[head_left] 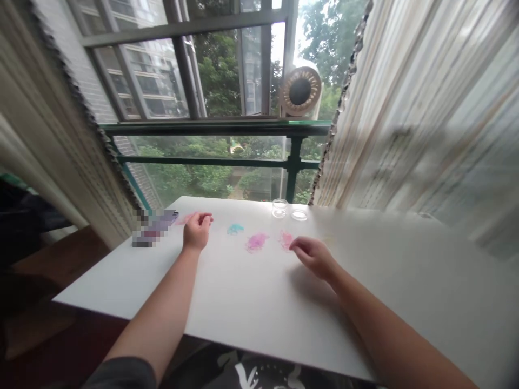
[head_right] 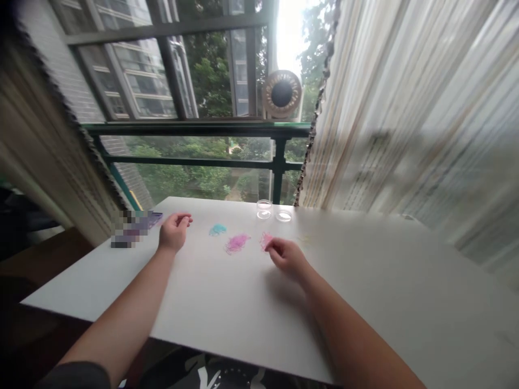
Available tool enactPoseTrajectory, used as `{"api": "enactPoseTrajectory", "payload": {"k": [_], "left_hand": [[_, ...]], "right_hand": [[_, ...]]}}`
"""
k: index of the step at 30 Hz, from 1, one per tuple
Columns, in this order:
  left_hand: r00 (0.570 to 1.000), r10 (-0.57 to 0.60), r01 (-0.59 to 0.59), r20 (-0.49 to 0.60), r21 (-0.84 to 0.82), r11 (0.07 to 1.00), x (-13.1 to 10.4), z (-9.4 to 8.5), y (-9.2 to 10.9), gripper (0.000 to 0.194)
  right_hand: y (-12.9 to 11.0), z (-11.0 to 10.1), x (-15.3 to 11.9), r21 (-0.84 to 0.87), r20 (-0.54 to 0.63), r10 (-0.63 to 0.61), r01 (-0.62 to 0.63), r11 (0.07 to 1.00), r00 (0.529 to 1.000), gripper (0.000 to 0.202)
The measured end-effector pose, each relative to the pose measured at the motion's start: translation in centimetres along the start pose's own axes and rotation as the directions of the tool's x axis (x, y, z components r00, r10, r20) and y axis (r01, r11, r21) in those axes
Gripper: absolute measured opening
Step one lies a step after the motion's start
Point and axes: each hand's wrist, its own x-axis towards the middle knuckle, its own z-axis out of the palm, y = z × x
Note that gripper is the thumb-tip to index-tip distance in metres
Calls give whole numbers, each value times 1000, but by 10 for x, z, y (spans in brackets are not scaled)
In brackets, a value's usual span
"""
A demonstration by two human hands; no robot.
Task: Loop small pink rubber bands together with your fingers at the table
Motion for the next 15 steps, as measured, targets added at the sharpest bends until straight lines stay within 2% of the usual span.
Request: {"api": "enactPoseTrajectory", "payload": {"k": [1, 3, 5, 7, 10, 15], "left_hand": [[998, -45, 46, -53, 16, 999, 7, -12, -12, 26], [974, -128, 157, -186, 150, 976, 17, -38, -34, 29], [942, -191, 271, -275, 289, 918, 22, -65, -52, 33], [924, -234, 337, -301, 353, 873, 21, -85, -63, 33], [929, -292, 365, -226, 440, 821, 15, -93, -68, 23], [947, -318, 249, 32, 550, 797, 3, -76, -59, 19]], "right_hand": [[-6, 8, -3, -10, 120, -23, 25, 1000, 992, 17], [-14, 18, -8, -28, 275, -59, 69, 997, 960, 17], [-17, 22, -9, -60, 368, -53, 80, 995, 928, 15], [-17, 22, -8, -77, 403, -21, 57, 995, 915, 18], [-18, 20, -7, -88, 425, 1, 40, 995, 905, 22], [-20, 19, -7, -122, 455, 45, 12, 992, 889, 23]]}}
